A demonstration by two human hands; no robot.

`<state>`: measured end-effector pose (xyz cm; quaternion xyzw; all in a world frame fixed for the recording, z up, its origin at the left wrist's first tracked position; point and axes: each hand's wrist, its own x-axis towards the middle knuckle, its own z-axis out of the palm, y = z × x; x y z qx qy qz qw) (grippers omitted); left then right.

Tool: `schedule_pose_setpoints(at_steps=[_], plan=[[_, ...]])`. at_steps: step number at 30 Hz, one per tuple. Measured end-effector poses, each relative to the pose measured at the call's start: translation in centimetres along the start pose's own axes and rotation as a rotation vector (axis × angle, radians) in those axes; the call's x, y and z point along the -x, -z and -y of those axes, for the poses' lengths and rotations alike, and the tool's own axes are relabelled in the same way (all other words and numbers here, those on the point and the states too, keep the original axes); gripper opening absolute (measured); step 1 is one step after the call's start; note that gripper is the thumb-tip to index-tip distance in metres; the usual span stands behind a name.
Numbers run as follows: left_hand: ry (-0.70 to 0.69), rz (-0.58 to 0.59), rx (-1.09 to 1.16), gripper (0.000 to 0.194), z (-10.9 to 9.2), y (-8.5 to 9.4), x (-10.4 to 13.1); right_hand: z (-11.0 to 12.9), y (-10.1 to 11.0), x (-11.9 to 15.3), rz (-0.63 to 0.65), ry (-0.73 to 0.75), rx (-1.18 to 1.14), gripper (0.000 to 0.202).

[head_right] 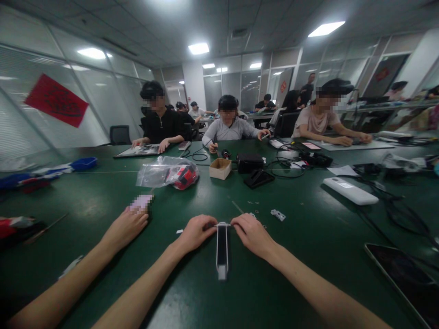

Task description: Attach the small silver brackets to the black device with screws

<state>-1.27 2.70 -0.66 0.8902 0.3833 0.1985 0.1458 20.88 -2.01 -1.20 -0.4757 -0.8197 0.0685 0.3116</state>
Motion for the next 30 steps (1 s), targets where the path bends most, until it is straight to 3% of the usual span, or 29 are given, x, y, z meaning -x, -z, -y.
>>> schedule_pose_setpoints(at_steps=[30], plan=[[0.014, 0.016, 0.010, 0.014, -0.46, 0.36, 0.03, -0.37, -0.01, -0.29, 0.046, 0.003, -0.065, 0.021]])
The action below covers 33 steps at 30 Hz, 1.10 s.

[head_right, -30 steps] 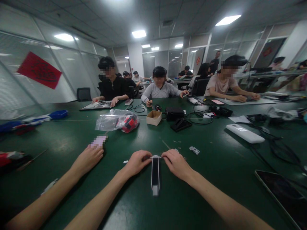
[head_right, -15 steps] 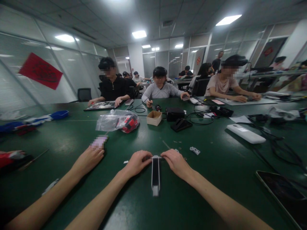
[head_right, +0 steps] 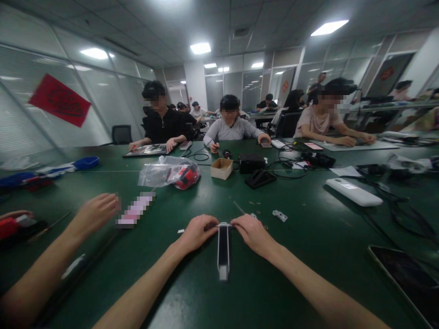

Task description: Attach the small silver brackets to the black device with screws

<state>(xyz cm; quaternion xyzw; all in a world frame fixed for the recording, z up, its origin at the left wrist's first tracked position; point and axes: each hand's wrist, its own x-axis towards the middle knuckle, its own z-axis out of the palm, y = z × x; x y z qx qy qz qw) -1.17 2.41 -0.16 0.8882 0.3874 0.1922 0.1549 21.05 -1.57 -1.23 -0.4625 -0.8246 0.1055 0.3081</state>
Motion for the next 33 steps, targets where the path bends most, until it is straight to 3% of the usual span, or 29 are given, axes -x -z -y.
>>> schedule_pose_setpoints(at_steps=[24, 33], plan=[[-0.010, 0.002, -0.012, 0.013, 0.19, -0.17, -0.02, 0.30, 0.16, 0.12, -0.006, -0.009, 0.016, 0.021], [-0.020, -0.004, -0.018, 0.014, 0.31, -0.26, -0.07, 0.81, 0.21, 0.03, 0.005, 0.053, 0.072, 0.023]])
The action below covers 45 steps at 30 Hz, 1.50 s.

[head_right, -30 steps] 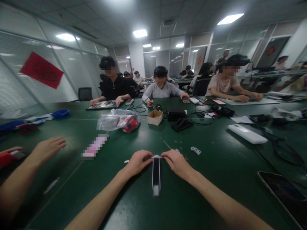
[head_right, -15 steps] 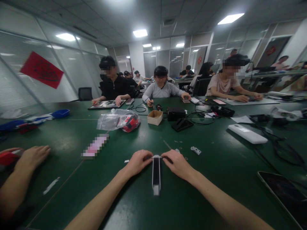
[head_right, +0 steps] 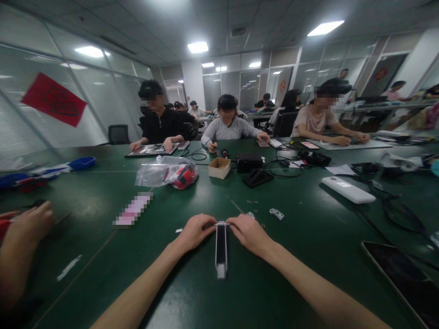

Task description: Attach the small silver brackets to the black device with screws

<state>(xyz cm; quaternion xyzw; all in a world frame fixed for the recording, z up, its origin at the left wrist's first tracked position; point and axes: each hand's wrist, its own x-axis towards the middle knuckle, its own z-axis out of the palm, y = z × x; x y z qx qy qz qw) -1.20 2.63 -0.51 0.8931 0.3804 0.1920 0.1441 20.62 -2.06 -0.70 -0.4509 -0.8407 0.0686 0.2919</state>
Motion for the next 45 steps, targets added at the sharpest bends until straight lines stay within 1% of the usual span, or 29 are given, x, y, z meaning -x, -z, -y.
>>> schedule_pose_setpoints(at_steps=[4, 11, 16, 20, 23, 25, 27, 30, 33, 35, 45], plan=[[0.000, 0.009, -0.001, 0.014, 0.0, 0.0, 0.0, 0.1, -0.1, -0.1, 0.005, -0.017, -0.009, 0.020], [-0.034, 0.000, 0.021, 0.012, -0.1, 0.0, 0.0, 0.2, -0.3, -0.2, 0.024, -0.040, -0.050, 0.021], [-0.024, 0.007, 0.019, 0.014, -0.1, 0.1, 0.0, 0.2, 0.0, -0.1, 0.011, -0.013, -0.056, 0.024], [-0.019, 0.016, 0.016, 0.014, 0.0, 0.1, -0.1, -0.9, 1.5, 0.2, -0.072, 0.030, 0.035, 0.025], [-0.013, 0.018, 0.016, 0.015, -0.1, 0.2, -0.1, -2.8, 3.6, 0.7, -0.130, -0.029, 0.096, 0.023], [-0.008, 0.018, 0.023, 0.015, -0.2, 0.3, -0.1, -4.2, 5.1, 1.0, -0.124, -0.078, 0.142, 0.021], [-0.004, 0.022, 0.037, 0.016, -0.3, 0.4, -0.2, -5.4, 6.5, 1.3, -0.065, -0.122, 0.185, 0.021], [-0.007, 0.017, 0.052, 0.016, -0.4, 0.5, -0.2, -6.4, 7.7, 1.5, 0.111, -0.208, 0.215, 0.020], [-0.014, 0.012, 0.060, 0.016, -0.3, 0.4, -0.2, -6.4, 7.9, 1.6, 0.322, -0.290, 0.177, 0.017], [-0.017, 0.007, 0.059, 0.016, -0.3, 0.4, -0.2, -6.3, 7.8, 1.7, 0.395, -0.328, 0.140, 0.016], [-0.008, 0.013, 0.053, 0.015, -0.6, 0.5, -0.2, -5.8, 7.2, 1.3, 0.416, -0.411, 0.072, 0.018]])
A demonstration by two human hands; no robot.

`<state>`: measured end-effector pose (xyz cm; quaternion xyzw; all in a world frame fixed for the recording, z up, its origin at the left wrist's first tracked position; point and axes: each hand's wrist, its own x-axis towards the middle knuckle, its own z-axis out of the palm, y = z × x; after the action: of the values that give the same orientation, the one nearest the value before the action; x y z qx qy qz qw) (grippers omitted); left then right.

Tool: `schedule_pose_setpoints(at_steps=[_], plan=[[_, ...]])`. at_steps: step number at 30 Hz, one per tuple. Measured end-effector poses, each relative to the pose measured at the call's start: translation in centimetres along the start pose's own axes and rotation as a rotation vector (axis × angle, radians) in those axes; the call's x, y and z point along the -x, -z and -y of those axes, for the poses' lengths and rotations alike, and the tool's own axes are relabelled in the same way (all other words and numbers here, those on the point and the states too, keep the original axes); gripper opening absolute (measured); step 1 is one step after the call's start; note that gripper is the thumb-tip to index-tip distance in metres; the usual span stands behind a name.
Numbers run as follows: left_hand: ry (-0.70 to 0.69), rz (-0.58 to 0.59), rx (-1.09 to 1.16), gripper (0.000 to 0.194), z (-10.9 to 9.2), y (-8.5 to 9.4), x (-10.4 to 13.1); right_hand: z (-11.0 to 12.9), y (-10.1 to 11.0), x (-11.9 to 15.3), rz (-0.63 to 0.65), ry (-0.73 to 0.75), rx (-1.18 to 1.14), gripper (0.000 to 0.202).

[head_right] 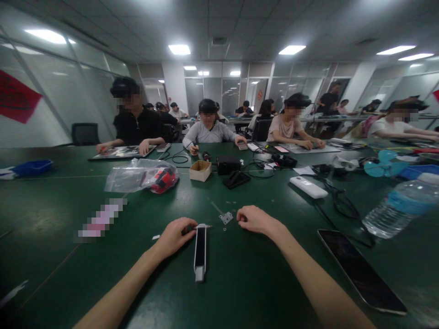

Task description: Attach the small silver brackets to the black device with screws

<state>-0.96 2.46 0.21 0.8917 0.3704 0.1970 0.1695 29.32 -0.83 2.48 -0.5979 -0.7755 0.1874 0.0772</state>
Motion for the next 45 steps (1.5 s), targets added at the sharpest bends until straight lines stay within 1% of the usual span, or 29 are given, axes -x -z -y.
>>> schedule_pose_setpoints(at_steps=[5, 9, 13, 15, 19, 25, 27, 31, 37, 45], plan=[[-0.015, -0.006, 0.001, 0.015, 0.3, -0.2, 0.0, 0.5, -0.3, 0.2, 0.017, -0.088, 0.027, 0.017], [-0.023, -0.013, -0.016, 0.015, 0.5, -0.4, 0.1, 0.9, -0.4, 0.4, 0.032, -0.103, 0.035, 0.014], [-0.036, -0.025, -0.023, 0.014, 0.5, -0.5, 0.2, 1.5, -1.0, 0.1, -0.029, -0.087, 0.036, 0.013], [-0.029, -0.025, -0.038, 0.014, 0.4, -0.5, 0.2, 2.0, -1.5, -0.2, -0.074, -0.036, -0.005, 0.015], [-0.038, -0.017, -0.056, 0.012, 0.1, -0.3, 0.3, 3.6, -3.1, -0.5, -0.167, 0.119, -0.118, 0.017], [-0.035, -0.021, -0.080, 0.012, 0.0, -0.4, 0.4, 6.5, -5.8, -1.5, -0.405, 0.285, -0.171, 0.023], [-0.036, -0.024, -0.083, 0.012, 0.0, -0.4, 0.4, 7.2, -6.5, -2.0, -0.442, 0.323, -0.179, 0.024], [-0.049, -0.020, -0.073, 0.012, -0.1, -0.3, 0.4, 7.5, -6.9, -2.5, -0.429, 0.352, -0.196, 0.024], [-0.034, -0.010, -0.075, 0.013, -0.1, -0.2, 0.4, 7.1, -6.9, -2.3, -0.413, 0.397, -0.211, 0.025], [-0.044, -0.025, -0.072, 0.012, 0.1, -0.5, 0.4, 7.0, -6.9, -1.9, -0.403, 0.386, -0.199, 0.025]])
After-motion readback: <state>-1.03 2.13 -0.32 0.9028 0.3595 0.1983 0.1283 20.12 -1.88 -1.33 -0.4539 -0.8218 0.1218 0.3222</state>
